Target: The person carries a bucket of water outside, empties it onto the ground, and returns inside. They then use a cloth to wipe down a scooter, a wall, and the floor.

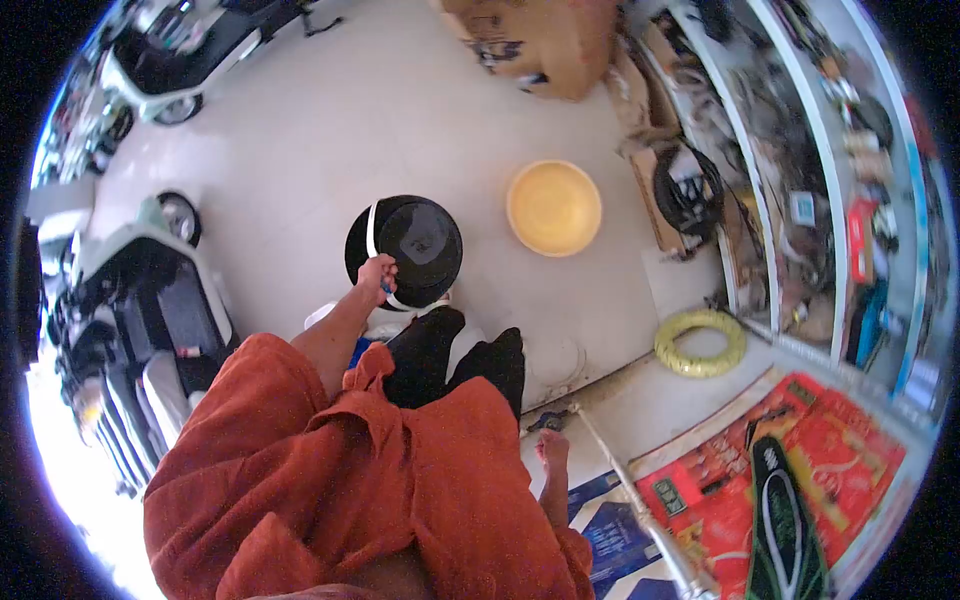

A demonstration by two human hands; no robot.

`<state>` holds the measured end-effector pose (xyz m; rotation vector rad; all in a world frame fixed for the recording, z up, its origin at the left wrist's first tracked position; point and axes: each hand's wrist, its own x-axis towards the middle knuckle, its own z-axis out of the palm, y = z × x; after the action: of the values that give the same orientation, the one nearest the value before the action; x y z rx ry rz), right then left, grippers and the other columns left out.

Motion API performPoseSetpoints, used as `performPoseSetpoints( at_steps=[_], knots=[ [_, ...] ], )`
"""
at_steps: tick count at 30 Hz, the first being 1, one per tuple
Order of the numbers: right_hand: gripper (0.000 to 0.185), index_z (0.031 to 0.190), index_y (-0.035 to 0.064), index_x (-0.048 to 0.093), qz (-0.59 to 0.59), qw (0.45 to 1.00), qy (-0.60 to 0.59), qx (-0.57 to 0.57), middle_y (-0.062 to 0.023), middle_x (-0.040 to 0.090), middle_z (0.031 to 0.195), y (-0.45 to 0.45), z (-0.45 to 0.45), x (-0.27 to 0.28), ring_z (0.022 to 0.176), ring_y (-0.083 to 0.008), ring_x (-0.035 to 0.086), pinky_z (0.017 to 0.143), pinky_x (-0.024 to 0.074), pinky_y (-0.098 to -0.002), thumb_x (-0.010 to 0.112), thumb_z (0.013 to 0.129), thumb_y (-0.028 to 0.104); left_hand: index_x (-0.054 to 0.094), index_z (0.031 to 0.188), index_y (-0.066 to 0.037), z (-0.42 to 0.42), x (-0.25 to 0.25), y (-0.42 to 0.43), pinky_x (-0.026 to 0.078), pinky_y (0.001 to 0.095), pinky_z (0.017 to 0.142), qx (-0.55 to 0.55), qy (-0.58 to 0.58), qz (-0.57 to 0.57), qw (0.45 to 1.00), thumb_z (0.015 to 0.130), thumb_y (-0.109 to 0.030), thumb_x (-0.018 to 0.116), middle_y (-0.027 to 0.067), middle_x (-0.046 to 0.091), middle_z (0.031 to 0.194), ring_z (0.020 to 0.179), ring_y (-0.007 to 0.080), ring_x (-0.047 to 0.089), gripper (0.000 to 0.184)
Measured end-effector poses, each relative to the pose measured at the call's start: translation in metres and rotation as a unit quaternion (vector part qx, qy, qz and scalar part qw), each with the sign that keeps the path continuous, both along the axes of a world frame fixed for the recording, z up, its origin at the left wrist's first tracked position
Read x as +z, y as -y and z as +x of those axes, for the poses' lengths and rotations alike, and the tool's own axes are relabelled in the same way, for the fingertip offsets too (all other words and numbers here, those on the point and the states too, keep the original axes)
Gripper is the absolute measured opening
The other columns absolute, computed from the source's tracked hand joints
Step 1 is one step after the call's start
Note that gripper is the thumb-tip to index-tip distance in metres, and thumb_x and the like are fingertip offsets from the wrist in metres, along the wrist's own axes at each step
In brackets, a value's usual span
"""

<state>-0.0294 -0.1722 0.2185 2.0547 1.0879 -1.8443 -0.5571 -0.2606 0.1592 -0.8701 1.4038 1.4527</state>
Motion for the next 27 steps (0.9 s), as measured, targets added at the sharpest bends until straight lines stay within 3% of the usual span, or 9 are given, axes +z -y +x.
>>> performPoseSetpoints(
  at_steps=[3, 6, 9, 13, 15, 17, 20, 22, 27],
  knots=[
    [0.013, 0.080, 0.0078, 0.060, -0.028, 0.998, -0.021, 0.043, -0.0005, 0.048, 0.054, -0.040, -0.045, -0.002, 0.038, -0.0106, 0.042, 0.033, 0.0331, -0.0239, 0.051, 0.081, 0.017, 0.044, 0.055, -0.009, -0.043, -0.006, 0.041, 0.030, 0.0264, 0.033, 0.098, -0.005, -0.011, 0.995, 0.071, -0.011, 0.055, 0.0034, 0.047, 0.050, 0.035, 0.0115, 0.034, 0.020],
    [0.017, 0.084, 0.0094, 0.060, -0.060, 0.985, 0.097, 0.126, -0.0003, 0.047, 0.052, -0.089, -0.107, 0.010, 0.036, -0.0103, 0.041, 0.031, 0.0301, -0.0221, 0.049, 0.083, 0.023, 0.043, 0.055, -0.011, -0.075, -0.005, 0.080, 0.031, 0.0273, 0.036, 0.172, 0.000, -0.016, 0.985, 0.072, -0.010, 0.054, 0.0028, 0.047, 0.051, 0.037, 0.0109, 0.034, 0.020],
    [0.012, 0.080, 0.0114, 0.058, 0.058, 0.938, -0.032, 0.341, -0.0004, 0.046, 0.050, -0.147, -0.156, 0.000, 0.035, -0.0106, 0.040, 0.030, 0.0298, -0.0219, 0.050, 0.082, 0.020, 0.041, 0.056, -0.012, -0.109, -0.009, 0.125, 0.031, 0.0279, 0.039, 0.249, -0.007, -0.002, 0.969, 0.074, -0.011, 0.052, 0.0015, 0.045, 0.051, 0.039, 0.0107, 0.034, 0.021],
    [0.015, 0.065, 0.0108, 0.049, 0.072, 0.886, -0.026, 0.457, -0.0020, 0.046, 0.049, -0.234, -0.243, -0.022, 0.036, -0.0104, 0.042, 0.030, 0.0333, -0.0225, 0.051, 0.080, 0.013, 0.042, 0.062, -0.013, -0.145, -0.012, 0.161, 0.030, 0.0272, 0.039, 0.361, -0.018, -0.012, 0.932, 0.077, -0.014, 0.049, 0.0011, 0.043, 0.053, 0.039, 0.0111, 0.032, 0.016],
    [0.018, 0.061, 0.0105, 0.048, 0.000, 0.958, 0.088, 0.274, -0.0027, 0.046, 0.048, -0.281, -0.307, -0.049, 0.037, -0.0111, 0.043, 0.030, 0.0336, -0.0231, 0.050, 0.079, 0.014, 0.040, 0.063, -0.014, -0.147, -0.011, 0.178, 0.031, 0.0273, 0.039, 0.385, -0.076, 0.012, 0.920, 0.077, -0.013, 0.048, 0.0001, 0.042, 0.053, 0.040, 0.0105, 0.032, 0.016],
    [0.019, 0.058, 0.0101, 0.046, 0.012, 0.952, 0.135, 0.273, -0.0029, 0.045, 0.048, -0.303, -0.425, -0.022, 0.038, -0.0124, 0.044, 0.032, 0.0345, -0.0244, 0.048, 0.077, 0.012, 0.039, 0.062, -0.014, -0.164, 0.009, 0.182, 0.031, 0.0252, 0.039, 0.434, -0.045, -0.036, 0.899, 0.077, -0.013, 0.047, -0.0003, 0.041, 0.052, 0.038, 0.0104, 0.030, 0.017],
    [0.010, 0.069, 0.0095, 0.055, 0.051, 0.893, 0.062, 0.444, -0.0002, 0.047, 0.050, -0.350, -0.574, -0.023, 0.039, -0.0091, 0.044, 0.033, 0.0329, -0.0220, 0.049, 0.078, 0.010, 0.036, 0.058, -0.014, -0.183, 0.029, 0.196, 0.030, 0.0248, 0.039, 0.560, 0.004, -0.044, 0.827, 0.077, -0.011, 0.046, 0.0001, 0.041, 0.051, 0.037, 0.0102, 0.028, 0.021],
    [0.008, 0.084, 0.0079, 0.057, 0.065, 0.875, 0.013, 0.480, 0.0006, 0.048, 0.053, -0.348, -0.690, -0.014, 0.041, -0.0080, 0.045, 0.036, 0.0336, -0.0210, 0.052, 0.078, 0.011, 0.035, 0.058, -0.014, -0.196, 0.038, 0.208, 0.028, 0.0255, 0.039, 0.605, 0.017, -0.051, 0.794, 0.077, -0.010, 0.046, 0.0003, 0.041, 0.052, 0.038, 0.0101, 0.028, 0.022],
    [0.036, 0.112, 0.0044, 0.048, 0.066, 0.805, 0.015, 0.590, 0.0002, 0.051, 0.060, -0.309, -0.920, 0.009, 0.046, -0.0082, 0.048, 0.040, 0.0367, -0.0208, 0.057, 0.078, 0.012, 0.034, 0.056, -0.014, -0.238, 0.046, 0.250, 0.025, 0.0227, 0.037, 0.662, 0.047, -0.080, 0.743, 0.076, -0.010, 0.046, -0.0007, 0.041, 0.052, 0.036, 0.0087, 0.026, 0.023]
  ],
)
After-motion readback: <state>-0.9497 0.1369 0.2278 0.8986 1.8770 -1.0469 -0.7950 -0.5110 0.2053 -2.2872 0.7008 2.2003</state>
